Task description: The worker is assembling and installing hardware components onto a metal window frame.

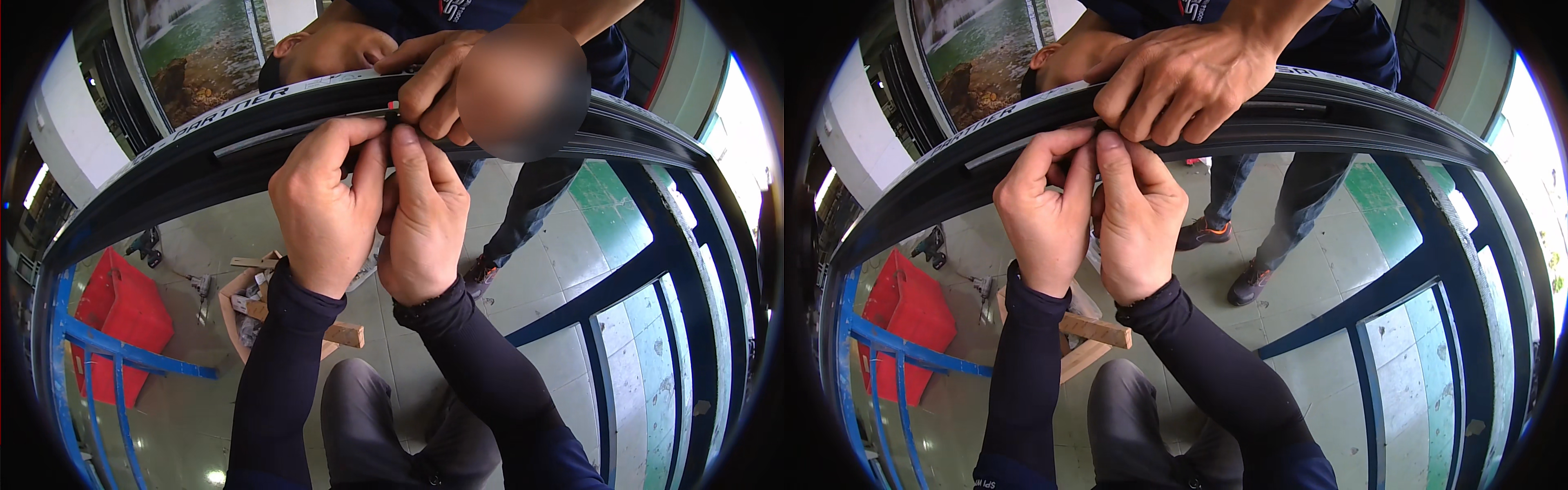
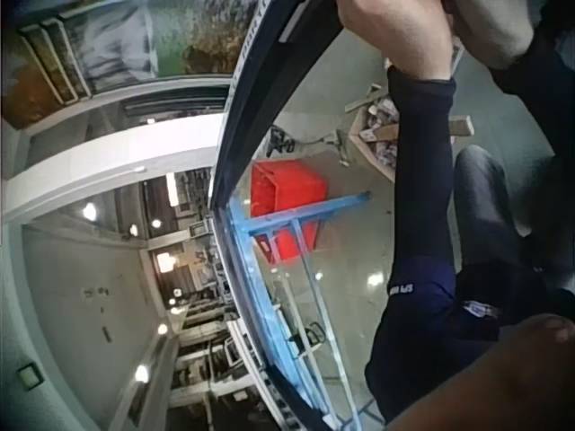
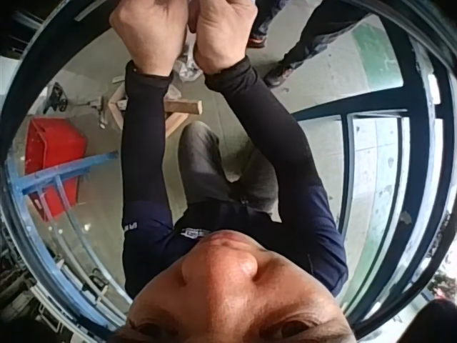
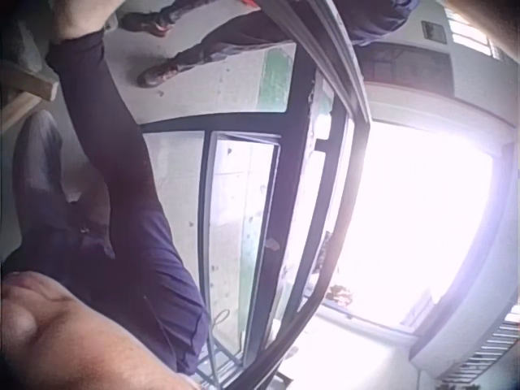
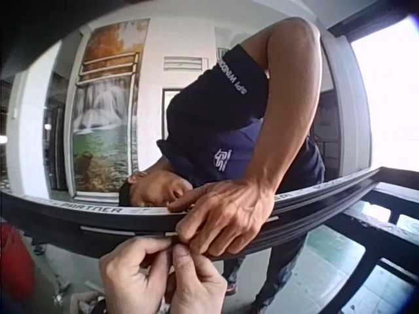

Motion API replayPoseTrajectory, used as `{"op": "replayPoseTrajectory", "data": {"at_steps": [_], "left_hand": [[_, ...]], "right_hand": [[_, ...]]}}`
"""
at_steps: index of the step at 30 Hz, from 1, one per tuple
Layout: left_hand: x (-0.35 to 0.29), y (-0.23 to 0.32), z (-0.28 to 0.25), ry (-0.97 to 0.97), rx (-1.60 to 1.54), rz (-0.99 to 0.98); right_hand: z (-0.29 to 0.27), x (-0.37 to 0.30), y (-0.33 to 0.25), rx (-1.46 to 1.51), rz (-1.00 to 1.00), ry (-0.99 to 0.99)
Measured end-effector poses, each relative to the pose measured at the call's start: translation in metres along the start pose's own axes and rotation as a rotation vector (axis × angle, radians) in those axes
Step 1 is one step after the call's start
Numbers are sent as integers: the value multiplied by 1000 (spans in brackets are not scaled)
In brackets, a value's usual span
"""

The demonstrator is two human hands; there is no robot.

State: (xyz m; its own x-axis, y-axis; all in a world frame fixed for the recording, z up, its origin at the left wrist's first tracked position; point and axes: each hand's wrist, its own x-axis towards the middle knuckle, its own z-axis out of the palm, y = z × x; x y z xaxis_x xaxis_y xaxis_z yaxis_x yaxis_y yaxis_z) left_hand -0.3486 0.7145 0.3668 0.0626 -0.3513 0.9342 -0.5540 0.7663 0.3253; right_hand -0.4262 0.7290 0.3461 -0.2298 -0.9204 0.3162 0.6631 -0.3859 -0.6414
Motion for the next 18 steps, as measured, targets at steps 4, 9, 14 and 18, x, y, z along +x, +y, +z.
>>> {"op": "replayPoseTrajectory", "data": {"at_steps": [4, 9, 14, 18], "left_hand": [[0, -2, -4, -40, -9, -31], [3, -1, -1, -10, -6, 9], [-1, -4, -2, -1, -28, 17], [-1, -6, -2, -47, -13, 47]], "right_hand": [[7, -1, 0, 70, 6, 71], [4, -1, -4, 69, 1, 69], [7, -1, 2, 67, -54, 88], [3, 3, 9, 83, -131, 88]]}}
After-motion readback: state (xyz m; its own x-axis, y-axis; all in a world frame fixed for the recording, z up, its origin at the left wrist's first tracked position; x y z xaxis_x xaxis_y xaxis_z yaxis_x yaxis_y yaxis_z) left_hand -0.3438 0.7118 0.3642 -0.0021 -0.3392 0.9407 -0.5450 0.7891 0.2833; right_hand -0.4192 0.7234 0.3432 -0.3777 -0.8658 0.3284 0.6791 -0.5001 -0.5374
